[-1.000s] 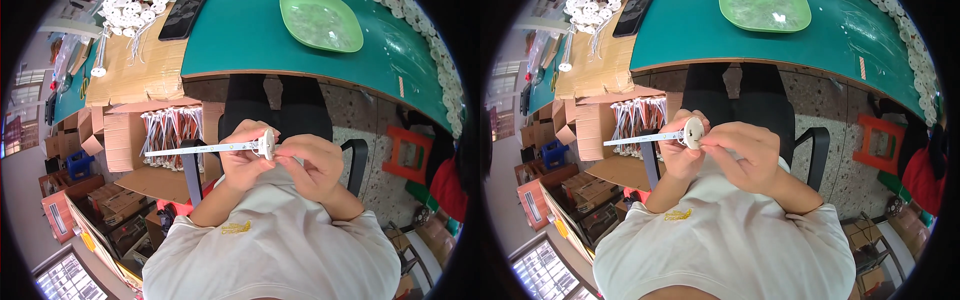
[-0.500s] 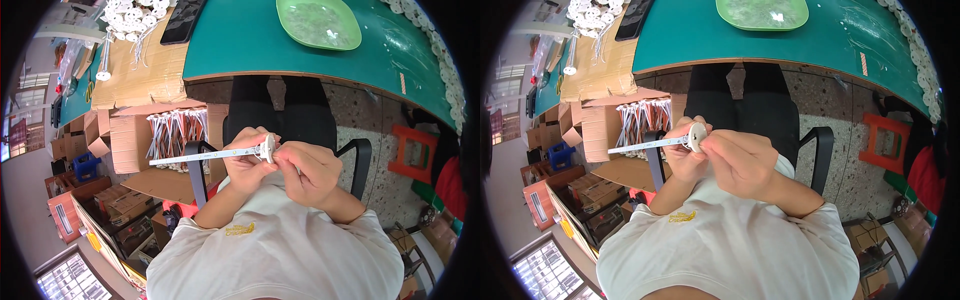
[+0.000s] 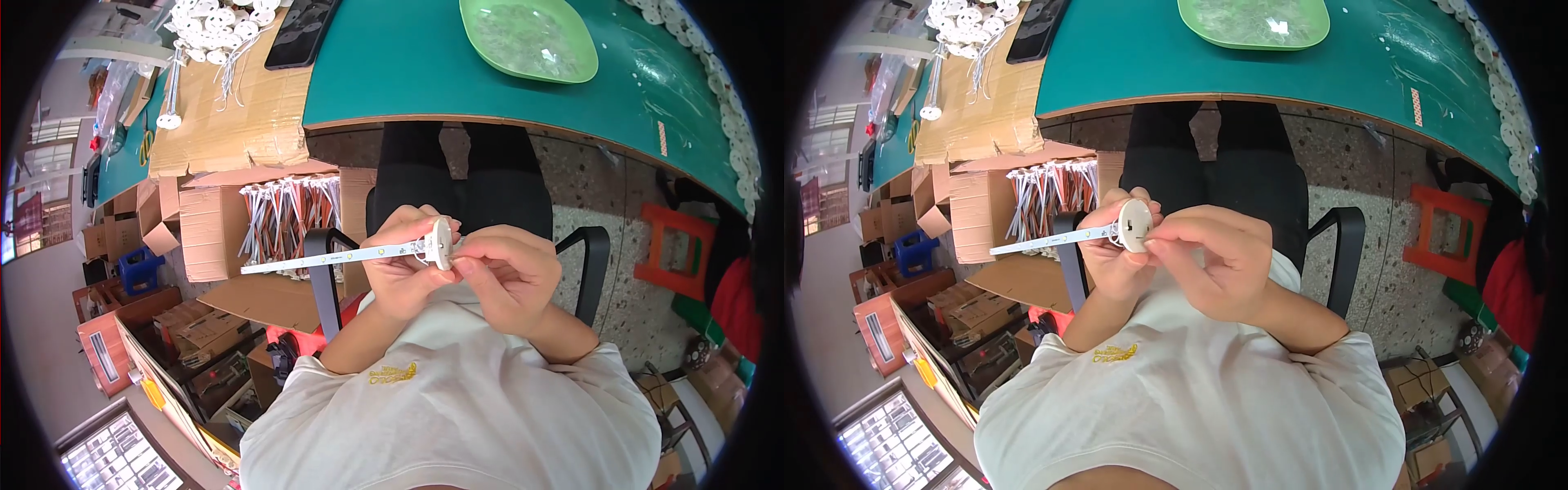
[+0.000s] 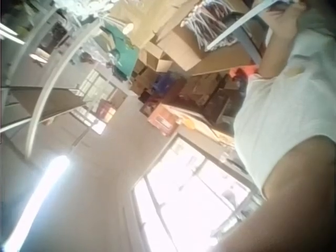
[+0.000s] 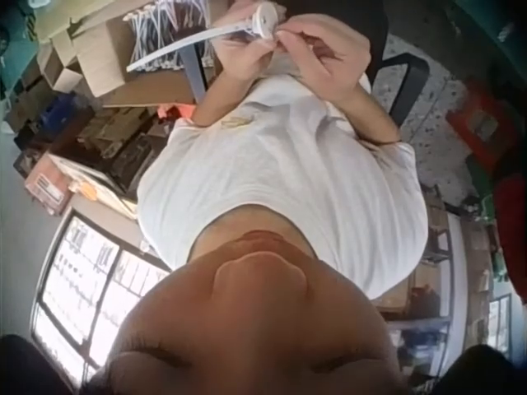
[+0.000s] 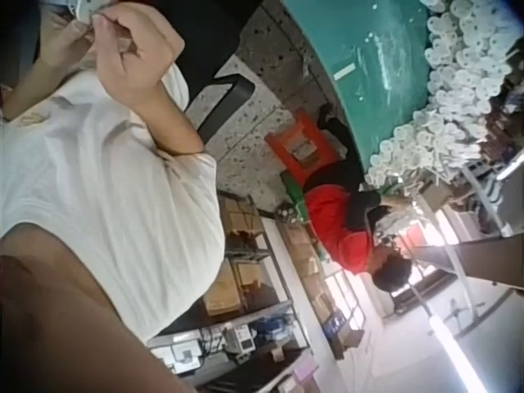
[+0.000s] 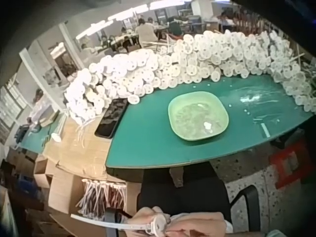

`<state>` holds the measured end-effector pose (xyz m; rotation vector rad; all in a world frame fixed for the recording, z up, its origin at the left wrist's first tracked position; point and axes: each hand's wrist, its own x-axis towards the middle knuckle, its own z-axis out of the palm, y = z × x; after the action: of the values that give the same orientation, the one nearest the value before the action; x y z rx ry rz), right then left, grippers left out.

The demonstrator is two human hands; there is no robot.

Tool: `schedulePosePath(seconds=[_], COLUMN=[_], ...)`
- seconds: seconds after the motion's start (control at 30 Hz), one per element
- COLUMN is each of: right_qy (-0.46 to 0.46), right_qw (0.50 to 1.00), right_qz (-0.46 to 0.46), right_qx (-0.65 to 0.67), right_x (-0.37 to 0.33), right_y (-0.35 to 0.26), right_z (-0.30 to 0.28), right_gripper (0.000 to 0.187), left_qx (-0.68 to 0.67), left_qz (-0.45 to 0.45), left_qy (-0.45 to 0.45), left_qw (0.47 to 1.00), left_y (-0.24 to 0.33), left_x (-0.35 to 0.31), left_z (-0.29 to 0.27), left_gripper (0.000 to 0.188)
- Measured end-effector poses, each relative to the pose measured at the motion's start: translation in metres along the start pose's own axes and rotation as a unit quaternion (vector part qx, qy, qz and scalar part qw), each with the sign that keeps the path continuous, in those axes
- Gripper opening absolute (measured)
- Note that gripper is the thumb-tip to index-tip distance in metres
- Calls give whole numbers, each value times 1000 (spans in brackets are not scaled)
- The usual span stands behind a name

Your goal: Assembling decorative floral light strings by attaching white flower-shaped plastic components to a central plastic rod.

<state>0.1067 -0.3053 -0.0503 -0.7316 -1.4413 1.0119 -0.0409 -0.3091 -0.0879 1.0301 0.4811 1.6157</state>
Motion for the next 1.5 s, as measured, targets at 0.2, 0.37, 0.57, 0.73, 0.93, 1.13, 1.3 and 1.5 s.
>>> schedulePosePath(seconds=[0.2, 0.37, 0.57, 0.73, 0.93, 1.13, 1.3, 1.5], right_qy=[-1, 29, 27, 28, 171, 295, 338, 203], right_qw=[999, 996, 983, 972, 972, 944, 922, 920], right_qz=[-15, -63, -148, -200, -122, -20, -1, -71], right_qx=[-33, -64, -110, -124, -103, -148, -188, -327], right_x=[5, 10, 29, 72, 69, 40, 35, 110], right_y=[-2, -1, 0, -13, 11, 15, 8, -18], right_z=[3, 7, 14, -6, -57, -85, -106, -157], right_gripper=[5, 6, 9, 9, 7, 7, 6, 21], left_qx=[-17, -20, 50, 277, 758, 762, 838, 960], left_qz=[3, 7, -41, -43, -252, -376, -394, -204], left_qy=[5, 8, 60, 53, 19, -48, 10, 83], left_qw=[1000, 1000, 996, 958, 602, 525, 377, 175], left_y=[-4, -4, 19, 133, 256, 270, 254, 231], left_x=[-1, 1, 14, 74, 220, 312, 326, 284], left_z=[-1, 1, 4, -45, -200, -267, -277, -196], left_gripper=[52, 53, 48, 40, 33, 38, 44, 48])
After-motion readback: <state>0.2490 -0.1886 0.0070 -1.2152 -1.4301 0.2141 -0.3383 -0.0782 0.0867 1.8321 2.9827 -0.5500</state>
